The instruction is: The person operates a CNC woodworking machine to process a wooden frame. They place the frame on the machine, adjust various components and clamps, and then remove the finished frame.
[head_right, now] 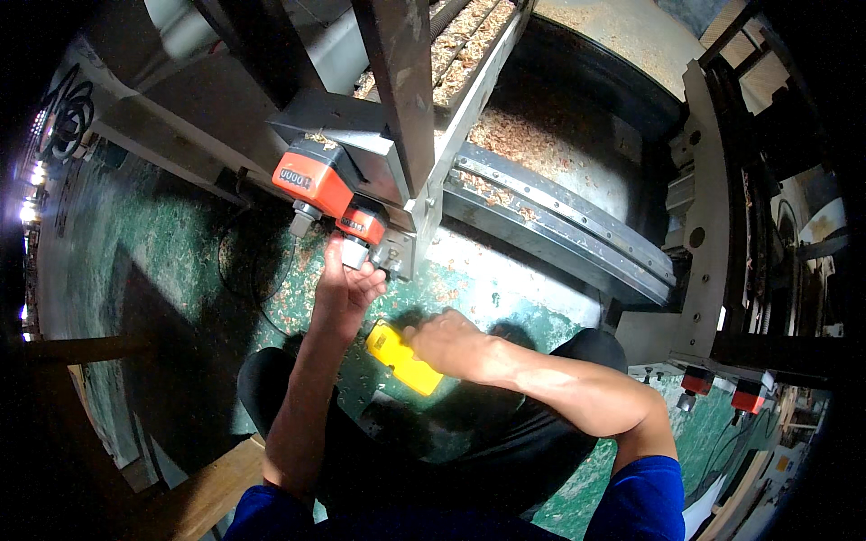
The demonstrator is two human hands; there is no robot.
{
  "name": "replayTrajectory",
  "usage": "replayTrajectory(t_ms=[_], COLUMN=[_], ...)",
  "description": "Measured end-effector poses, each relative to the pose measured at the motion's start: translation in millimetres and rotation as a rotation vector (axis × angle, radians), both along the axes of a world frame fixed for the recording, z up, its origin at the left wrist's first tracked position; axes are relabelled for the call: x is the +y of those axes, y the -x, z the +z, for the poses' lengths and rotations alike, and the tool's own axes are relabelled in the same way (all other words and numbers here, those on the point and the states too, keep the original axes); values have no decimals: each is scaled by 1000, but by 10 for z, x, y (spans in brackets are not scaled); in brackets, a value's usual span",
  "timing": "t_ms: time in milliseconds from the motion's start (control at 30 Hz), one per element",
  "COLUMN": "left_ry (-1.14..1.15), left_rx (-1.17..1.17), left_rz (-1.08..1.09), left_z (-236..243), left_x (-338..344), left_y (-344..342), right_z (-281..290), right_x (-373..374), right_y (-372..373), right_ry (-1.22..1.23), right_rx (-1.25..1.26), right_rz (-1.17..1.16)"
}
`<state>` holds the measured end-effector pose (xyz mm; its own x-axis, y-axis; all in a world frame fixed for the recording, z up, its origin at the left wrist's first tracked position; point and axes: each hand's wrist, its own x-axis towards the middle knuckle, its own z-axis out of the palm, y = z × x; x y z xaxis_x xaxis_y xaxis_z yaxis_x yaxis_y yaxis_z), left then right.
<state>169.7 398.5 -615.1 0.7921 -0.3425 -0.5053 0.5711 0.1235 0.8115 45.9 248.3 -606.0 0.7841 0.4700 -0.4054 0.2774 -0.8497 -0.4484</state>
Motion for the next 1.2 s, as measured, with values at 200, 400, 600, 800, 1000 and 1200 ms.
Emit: replayTrajectory(t_ms=[200, 400, 600, 800, 1000, 1200], left_ry=[-24, -66, -91, -101, 35, -16], left_rx=[97, -54, -34, -33, -14, -88], left_rz=[51, 2, 9, 6, 50, -132], left_z=[89, 50, 86, 45, -130, -10], left_x=[-30, -13, -20, 7, -57, 108], left_y=[-27, -14, -14, -29, 39, 86], right_z=[-30, 21, -23, -9, 97, 52], right_x=[1, 26, 40, 70, 10, 99], right_y=[1, 4, 24, 11, 125, 357], right_ry=[-7, -7, -9, 35, 50, 14], right_rx=[-9, -11, -46, -33, -251, -82], right_rz=[2, 0, 6, 61, 22, -85])
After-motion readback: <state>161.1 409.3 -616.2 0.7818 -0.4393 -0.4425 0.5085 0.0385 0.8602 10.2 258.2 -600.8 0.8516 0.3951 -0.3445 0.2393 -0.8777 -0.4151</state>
